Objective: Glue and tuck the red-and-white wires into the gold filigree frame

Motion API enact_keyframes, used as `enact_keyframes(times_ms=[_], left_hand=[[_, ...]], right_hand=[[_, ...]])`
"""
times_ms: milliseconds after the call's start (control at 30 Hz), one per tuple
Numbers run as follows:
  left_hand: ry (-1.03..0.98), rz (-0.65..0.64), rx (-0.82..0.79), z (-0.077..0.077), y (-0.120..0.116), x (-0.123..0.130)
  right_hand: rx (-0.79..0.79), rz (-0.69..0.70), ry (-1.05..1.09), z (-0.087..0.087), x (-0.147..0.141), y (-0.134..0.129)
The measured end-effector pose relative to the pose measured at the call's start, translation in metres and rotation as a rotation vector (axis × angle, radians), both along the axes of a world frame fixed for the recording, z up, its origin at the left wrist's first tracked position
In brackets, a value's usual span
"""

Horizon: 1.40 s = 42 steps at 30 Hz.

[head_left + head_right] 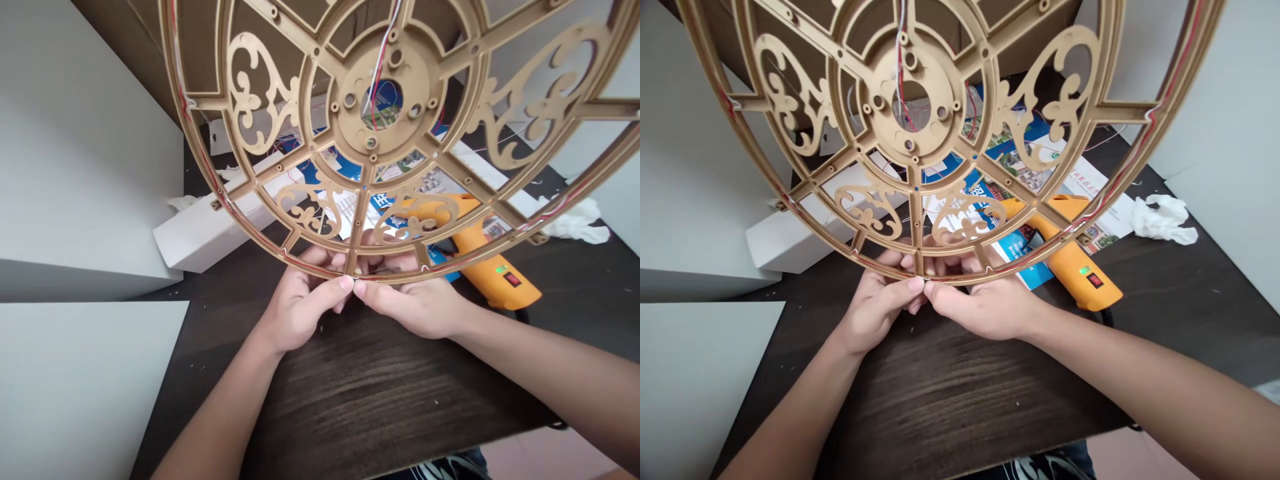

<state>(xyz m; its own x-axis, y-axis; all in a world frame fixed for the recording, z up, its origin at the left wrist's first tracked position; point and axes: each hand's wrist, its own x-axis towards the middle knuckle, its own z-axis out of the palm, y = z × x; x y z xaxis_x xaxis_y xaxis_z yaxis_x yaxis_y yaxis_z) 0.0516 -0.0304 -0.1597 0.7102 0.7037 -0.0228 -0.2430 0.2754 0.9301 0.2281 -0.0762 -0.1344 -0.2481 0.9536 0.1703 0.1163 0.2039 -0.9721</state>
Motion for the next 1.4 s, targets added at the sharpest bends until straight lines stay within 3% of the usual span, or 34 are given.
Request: enact_keyframes(times_ms=[633, 1133, 1267, 1400], left_hand=[[-0.039, 0.003, 0.082, -0.001, -0.001, -0.001], [0.124, 0.179, 0.161, 0.009, 0.000, 0.006], [0.145, 0.220, 0.159, 0.011, -0.001, 0.010], [0.091, 0.242, 0.153, 0.011, -0.002, 0.014]], right_hand=[[0.075, -0.153, -0.063, 0.005, -0.006, -0.002], [0.108, -0.200, -0.172, 0.006, -0.009, -0.001], [0.060, -0.187, -0.164, 0.005, -0.009, -0.001], [-0.117, -0.080, 0.023, 0.001, -0.007, 0.002]])
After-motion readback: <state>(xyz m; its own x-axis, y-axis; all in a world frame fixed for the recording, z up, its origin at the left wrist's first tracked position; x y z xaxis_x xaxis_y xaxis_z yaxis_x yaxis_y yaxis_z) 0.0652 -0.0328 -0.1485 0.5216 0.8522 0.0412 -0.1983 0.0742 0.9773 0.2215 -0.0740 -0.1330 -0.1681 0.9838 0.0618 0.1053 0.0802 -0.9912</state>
